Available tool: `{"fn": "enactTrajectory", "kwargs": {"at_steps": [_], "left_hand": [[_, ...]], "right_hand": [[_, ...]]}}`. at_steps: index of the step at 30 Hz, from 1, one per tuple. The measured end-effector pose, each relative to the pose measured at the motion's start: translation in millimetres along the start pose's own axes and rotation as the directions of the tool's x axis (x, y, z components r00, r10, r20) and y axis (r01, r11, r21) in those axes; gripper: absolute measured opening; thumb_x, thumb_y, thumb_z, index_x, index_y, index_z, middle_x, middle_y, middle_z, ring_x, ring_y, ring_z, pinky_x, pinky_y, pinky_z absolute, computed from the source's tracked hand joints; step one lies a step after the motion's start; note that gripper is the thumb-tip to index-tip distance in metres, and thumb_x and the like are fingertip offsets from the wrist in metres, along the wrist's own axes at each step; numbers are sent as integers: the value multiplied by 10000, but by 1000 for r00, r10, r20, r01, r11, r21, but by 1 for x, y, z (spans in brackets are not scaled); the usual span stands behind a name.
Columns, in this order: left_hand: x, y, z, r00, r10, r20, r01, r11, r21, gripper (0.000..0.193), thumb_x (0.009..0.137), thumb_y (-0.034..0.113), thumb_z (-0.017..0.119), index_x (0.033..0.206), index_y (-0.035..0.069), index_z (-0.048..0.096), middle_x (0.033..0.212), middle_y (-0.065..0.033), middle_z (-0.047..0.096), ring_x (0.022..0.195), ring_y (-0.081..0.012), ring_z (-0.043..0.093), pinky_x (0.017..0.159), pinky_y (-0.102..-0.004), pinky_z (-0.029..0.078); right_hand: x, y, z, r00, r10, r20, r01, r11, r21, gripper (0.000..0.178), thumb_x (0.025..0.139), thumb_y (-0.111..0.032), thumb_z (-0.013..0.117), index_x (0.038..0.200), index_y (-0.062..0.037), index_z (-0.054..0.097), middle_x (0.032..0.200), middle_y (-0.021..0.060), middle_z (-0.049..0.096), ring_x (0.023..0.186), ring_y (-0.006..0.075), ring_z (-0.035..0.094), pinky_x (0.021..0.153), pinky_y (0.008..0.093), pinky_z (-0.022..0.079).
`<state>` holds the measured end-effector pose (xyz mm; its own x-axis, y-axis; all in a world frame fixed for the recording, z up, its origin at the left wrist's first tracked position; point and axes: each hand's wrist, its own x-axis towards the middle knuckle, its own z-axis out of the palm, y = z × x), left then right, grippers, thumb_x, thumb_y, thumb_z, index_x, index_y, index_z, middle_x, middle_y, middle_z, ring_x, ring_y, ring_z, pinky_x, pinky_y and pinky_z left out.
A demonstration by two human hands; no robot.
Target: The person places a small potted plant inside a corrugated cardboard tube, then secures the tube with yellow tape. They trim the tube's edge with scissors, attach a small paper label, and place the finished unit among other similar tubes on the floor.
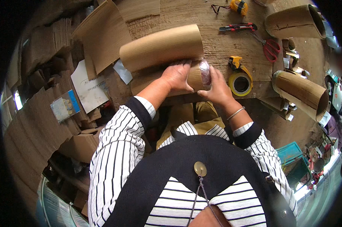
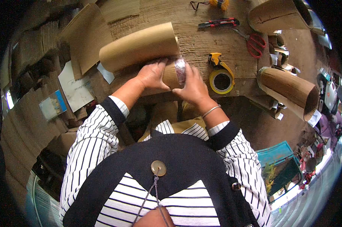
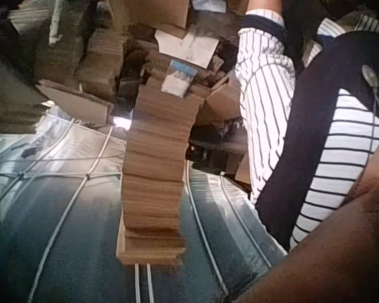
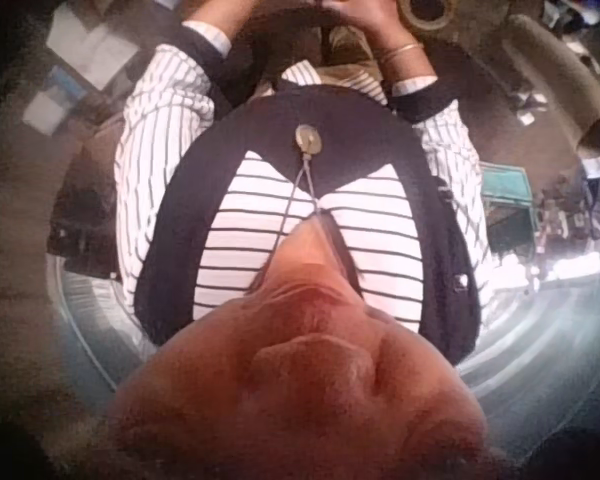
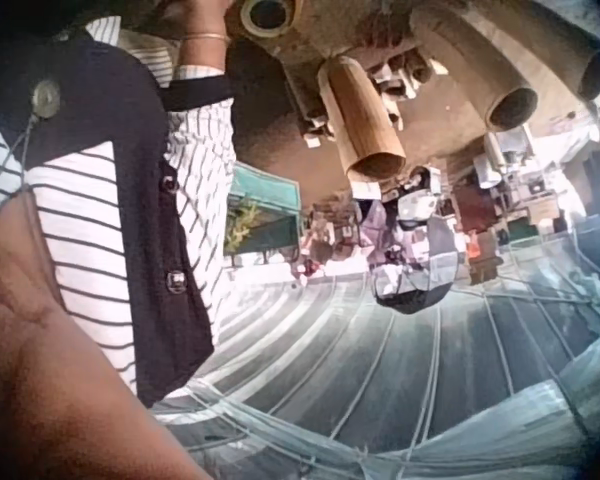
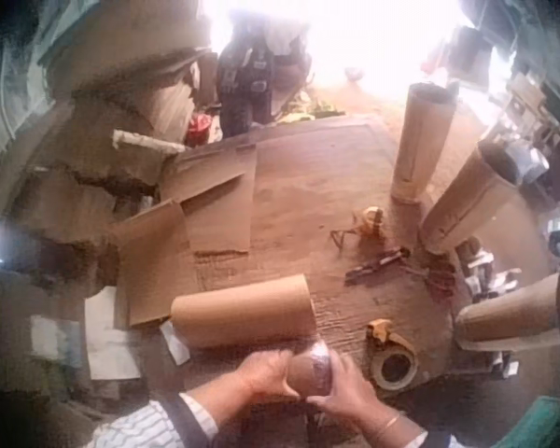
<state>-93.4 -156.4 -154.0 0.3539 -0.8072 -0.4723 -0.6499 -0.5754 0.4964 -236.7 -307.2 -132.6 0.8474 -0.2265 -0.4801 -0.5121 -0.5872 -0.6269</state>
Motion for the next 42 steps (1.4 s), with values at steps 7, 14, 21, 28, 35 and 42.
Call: {"fn": "enactTrajectory", "kwargs": {"at_steps": [7, 14, 21, 28, 35, 42], "left_hand": [[-13, 6, 25, 967, 116, -226, -99, 991, 86, 1019, 497, 484, 843, 1264, -49, 434, 1166, -226, 558, 1048, -373, 571, 925, -429, 467], [-11, 15, 19, 983, 73, -166, -69, 997, 29, 999, 507, 473, 834, 1252, -63, 440, 1195, -231, 550, 1078, -362, 563, 951, -405, 456], [8, 6, -11, 996, -15, 91, 27, 990, -138, 939, 535, 483, 805, 1268, 12, 454, 1140, -239, 601, 1044, -364, 595, 910, -409, 485], [48, -30, -13, 956, 132, 263, -46, 950, -310, 1035, 452, 462, 867, 1278, -19, 472, 1173, -236, 602, 1068, -353, 590, 921, -371, 481], [68, -79, -10, 858, 193, 476, 58, 884, -463, 1095, 633, 595, 756, 1432, -9, 315, 1467, -234, 339, 1363, -326, 328, 1124, -359, 263], [19, -105, -71, 670, -72, 739, 460, 822, -336, 1107, 674, 847, 514, 1428, 47, 386, 1487, -175, 347, 1375, -287, 326, 1119, -377, 237]], "right_hand": [[5, 8, 50, 912, -386, -142, 237, 775, -586, 709, 797, -159, 596, 1437, -254, 306, 1476, 51, 285, 1289, 429, 317, 851, 437, 535], [0, 13, 54, 941, -318, -114, 200, 796, -571, 763, 753, -118, 632, 1428, -230, 294, 1455, 86, 273, 1239, 428, 357, 911, 419, 517], [20, -18, 20, 992, -112, 59, 126, 872, -473, 861, 696, -184, 712, 1438, -219, 278, 1475, 106, 257, 1162, 418, 434, 923, 429, 501], [49, -44, -9, 972, 72, 226, 44, 882, -470, 993, 593, -236, 810, 1433, -182, 284, 1483, 156, 256, 1144, 428, 466, 945, 455, 481], [78, -46, -23, 950, 91, 298, 38, 915, -402, 1074, 490, -271, 874, 1410, -165, 329, 1482, 164, 277, 1177, 447, 471, 962, 471, 472], [82, -44, -31, 927, 110, 357, 43, 918, -394, 1095, 444, -259, 859, 1401, -127, 344, 1446, 192, 317, 1217, 430, 450, 1001, 450, 445]]}}
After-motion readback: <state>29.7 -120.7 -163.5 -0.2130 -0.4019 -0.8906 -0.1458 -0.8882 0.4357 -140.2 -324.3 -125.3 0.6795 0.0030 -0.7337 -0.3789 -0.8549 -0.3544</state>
